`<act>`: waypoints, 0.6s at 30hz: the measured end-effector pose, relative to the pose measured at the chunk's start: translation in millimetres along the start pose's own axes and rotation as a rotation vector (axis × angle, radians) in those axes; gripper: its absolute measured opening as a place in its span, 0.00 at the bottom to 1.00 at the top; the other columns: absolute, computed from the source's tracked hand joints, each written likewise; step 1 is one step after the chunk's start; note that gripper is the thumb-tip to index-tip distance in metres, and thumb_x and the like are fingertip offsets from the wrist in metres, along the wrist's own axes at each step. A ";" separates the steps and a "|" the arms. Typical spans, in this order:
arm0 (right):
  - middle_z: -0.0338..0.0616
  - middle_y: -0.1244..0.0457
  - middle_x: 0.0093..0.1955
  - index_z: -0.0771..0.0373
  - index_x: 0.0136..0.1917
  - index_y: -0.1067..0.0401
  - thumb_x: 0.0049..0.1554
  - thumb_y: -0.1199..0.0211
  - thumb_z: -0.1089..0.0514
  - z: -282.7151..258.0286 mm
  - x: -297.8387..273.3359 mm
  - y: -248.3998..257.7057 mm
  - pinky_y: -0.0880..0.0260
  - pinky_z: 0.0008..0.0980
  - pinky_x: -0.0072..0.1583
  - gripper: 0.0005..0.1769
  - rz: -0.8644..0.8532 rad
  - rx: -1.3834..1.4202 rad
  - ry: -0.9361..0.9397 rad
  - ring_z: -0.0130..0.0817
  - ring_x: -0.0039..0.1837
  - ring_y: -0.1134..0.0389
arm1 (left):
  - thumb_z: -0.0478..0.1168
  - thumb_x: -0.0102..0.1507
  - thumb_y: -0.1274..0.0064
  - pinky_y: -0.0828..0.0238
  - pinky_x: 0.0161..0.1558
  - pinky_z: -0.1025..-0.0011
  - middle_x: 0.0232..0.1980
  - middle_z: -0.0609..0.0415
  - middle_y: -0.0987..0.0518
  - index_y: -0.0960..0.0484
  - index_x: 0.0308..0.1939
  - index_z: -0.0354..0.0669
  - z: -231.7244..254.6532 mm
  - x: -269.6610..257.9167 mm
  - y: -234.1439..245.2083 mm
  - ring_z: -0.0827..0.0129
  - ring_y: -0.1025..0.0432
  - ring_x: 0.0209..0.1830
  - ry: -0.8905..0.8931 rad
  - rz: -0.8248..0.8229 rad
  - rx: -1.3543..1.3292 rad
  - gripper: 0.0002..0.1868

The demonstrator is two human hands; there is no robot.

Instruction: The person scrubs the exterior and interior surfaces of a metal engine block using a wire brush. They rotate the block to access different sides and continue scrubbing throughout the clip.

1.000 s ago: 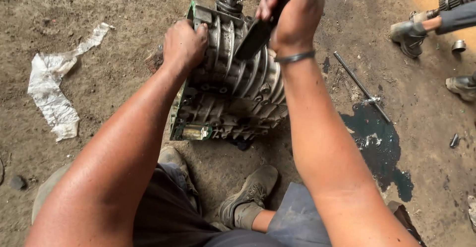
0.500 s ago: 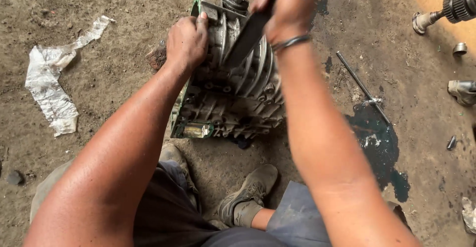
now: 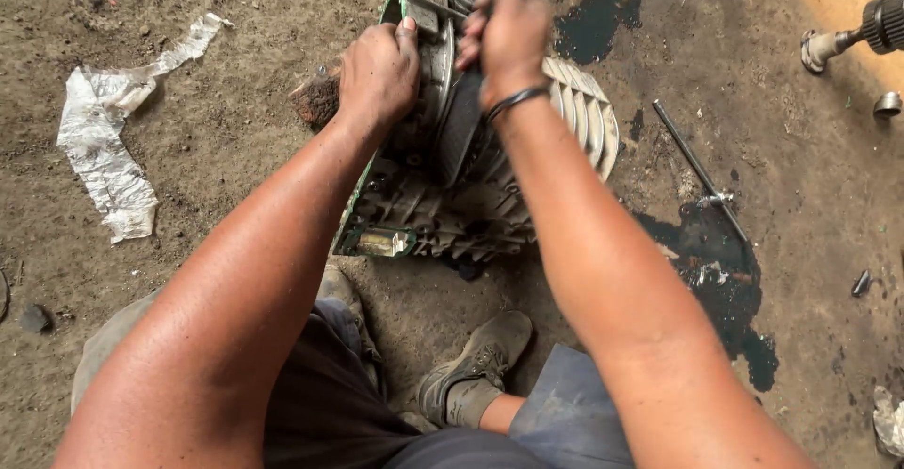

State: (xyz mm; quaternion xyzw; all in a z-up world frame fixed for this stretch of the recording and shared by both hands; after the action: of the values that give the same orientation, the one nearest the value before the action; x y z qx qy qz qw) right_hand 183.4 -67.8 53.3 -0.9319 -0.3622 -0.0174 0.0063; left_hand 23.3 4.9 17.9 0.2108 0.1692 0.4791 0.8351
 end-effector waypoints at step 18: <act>0.43 0.39 0.22 0.62 0.29 0.33 0.69 0.56 0.47 -12.5 74.8 22.6 0.26 0.36 0.35 0.30 -0.117 0.067 0.115 0.34 0.25 0.35 | 0.53 0.73 0.65 0.29 0.46 0.50 0.38 0.40 0.17 0.17 0.40 0.37 -4.0 6.8 -2.0 0.49 0.22 0.41 -0.052 0.058 0.042 0.27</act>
State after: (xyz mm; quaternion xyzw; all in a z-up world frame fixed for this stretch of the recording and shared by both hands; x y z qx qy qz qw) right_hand 253.4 -34.3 68.6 -0.9060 -0.4153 -0.0591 0.0571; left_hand 26.1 10.8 12.9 0.2454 0.1510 0.4940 0.8204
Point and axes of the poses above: each hand's wrist, its own x-axis towards the middle knuckle, its own y-axis out of the back of the hand, z = x × y, the point moved 5 cm from there along x, towards the middle knuckle
